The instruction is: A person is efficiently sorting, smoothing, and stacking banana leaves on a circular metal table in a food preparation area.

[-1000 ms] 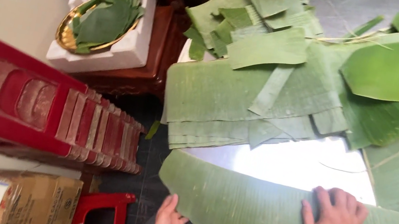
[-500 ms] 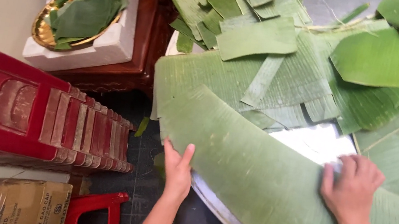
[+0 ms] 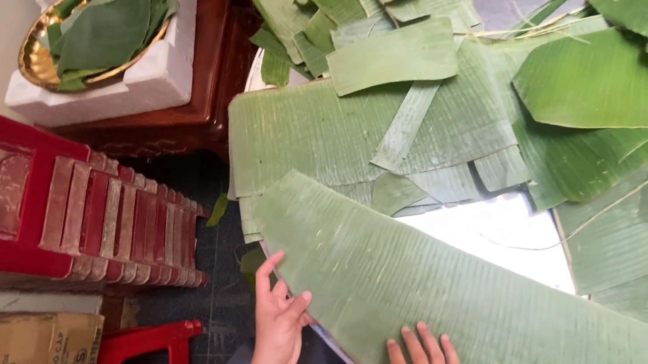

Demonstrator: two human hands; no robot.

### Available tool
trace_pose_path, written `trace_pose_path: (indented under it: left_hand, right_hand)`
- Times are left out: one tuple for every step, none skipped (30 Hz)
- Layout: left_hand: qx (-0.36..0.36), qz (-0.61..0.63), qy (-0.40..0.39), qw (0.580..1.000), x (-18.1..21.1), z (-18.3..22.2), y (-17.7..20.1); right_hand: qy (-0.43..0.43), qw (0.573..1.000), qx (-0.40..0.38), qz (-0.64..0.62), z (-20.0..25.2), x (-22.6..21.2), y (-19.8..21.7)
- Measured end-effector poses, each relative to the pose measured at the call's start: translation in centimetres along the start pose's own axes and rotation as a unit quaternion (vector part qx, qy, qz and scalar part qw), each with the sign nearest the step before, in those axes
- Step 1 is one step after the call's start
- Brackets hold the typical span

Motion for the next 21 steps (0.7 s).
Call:
trace_pose_path:
  left_hand:
    - [-0.004,-0.001,0.0,1.0,-0.5,0.1,0.4]
    - [0.018,-0.069,-0.024,0.997,-0.6,0.2,1.2]
    - [0.043,-0.133,-0.049,0.989,-0.8,0.4,2.0]
    - [0.041,-0.131,-0.051,0.989,-1.7,1.1,2.2]
    - [0.029,-0.27,-0.255,0.928,0.3,2.6,1.4]
    - [0.019,-0.391,-0.444,0.806,1.2,5.2,0.1]
    - [0.016,-0.391,-0.448,0.804,0.8,5.9,-0.5]
    - [-0.107,-0.419,-0.51,0.744,-0.1,7.6,-2.9]
    - [-0.225,-0.438,-0.554,0.671,-1.8,10.1,-4.8]
    - [-0.223,-0.438,-0.553,0.673,-2.3,10.3,-5.5]
    - [-0.261,-0.435,-0.545,0.668,-3.0,10.4,-6.5]
    - [-0.299,-0.431,-0.535,0.662,-3.7,10.6,-7.5]
    - [-0.302,-0.43,-0.536,0.661,-3.7,10.5,-7.8]
    - [-0.305,-0.419,-0.528,0.673,-3.7,10.4,-8.2]
    - [-0.309,-0.408,-0.519,0.685,-3.9,10.2,-8.7]
    - [-0.312,-0.405,-0.52,0.684,-4.1,10.1,-8.5]
    - [-0.322,-0.404,-0.499,0.695,-4.6,9.8,-8.2]
    - [-0.332,-0.402,-0.479,0.706,-5.1,9.6,-8.0]
    - [-0.333,-0.403,-0.478,0.706,-4.7,9.5,-8.2]
    - [-0.326,-0.403,-0.507,0.688,-4.2,9.8,-8.5]
    - [-0.319,-0.403,-0.536,0.67,-3.7,10.1,-8.7]
  right_hand:
    - [-0.003,1.0,0.003,0.003,-0.3,0.2,0.3]
    - [0.033,0.999,0.035,-0.007,-0.6,-0.1,1.0]
    - [0.072,0.995,0.068,-0.018,-0.8,-0.3,1.7]
    - [0.073,0.995,0.07,-0.015,-0.4,0.2,1.7]
    - [0.06,0.997,0.047,-0.018,-0.2,0.6,1.3]
    - [0.047,0.998,0.025,-0.02,0.0,1.1,1.0]
    - [0.046,0.998,0.029,-0.019,0.2,1.5,0.7]
    - [0.044,0.998,0.021,-0.035,0.4,1.9,0.3]
    - [0.045,0.998,0.005,-0.052,1.0,2.4,0.2]
    - [0.047,0.998,0.003,-0.052,0.9,2.3,0.5]
    - [0.044,0.998,0.001,-0.046,0.7,2.2,0.6]
    - [0.042,0.998,-0.001,-0.04,0.5,2.1,0.7]
    - [0.04,0.999,0.0,-0.037,0.9,2.2,0.4]
    - [0.05,0.998,0.01,-0.048,1.2,2.1,0.3]
    - [0.06,0.996,0.02,-0.058,1.7,2.2,0.2]
    - [0.057,0.997,0.021,-0.054,1.6,2.2,0.4]
    - [0.063,0.995,0.029,-0.066,1.6,2.1,0.8]
    - [0.068,0.994,0.037,-0.078,1.5,2.1,1.1]
    - [0.067,0.994,0.037,-0.078,1.7,2.1,1.0]
    - [0.083,0.993,0.036,-0.072,1.9,1.9,0.9]
    - [0.099,0.992,0.035,-0.068,2.2,1.6,0.7]
Point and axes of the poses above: each hand's wrist, its own z-axis away from the middle knuckle, its own y-axis out of the back of the hand, x = y × z, the point moved 7 cm from there along -z, towards the middle knuckle, and after that the axes turned 1 degree about -x, right-handed, at the moved point
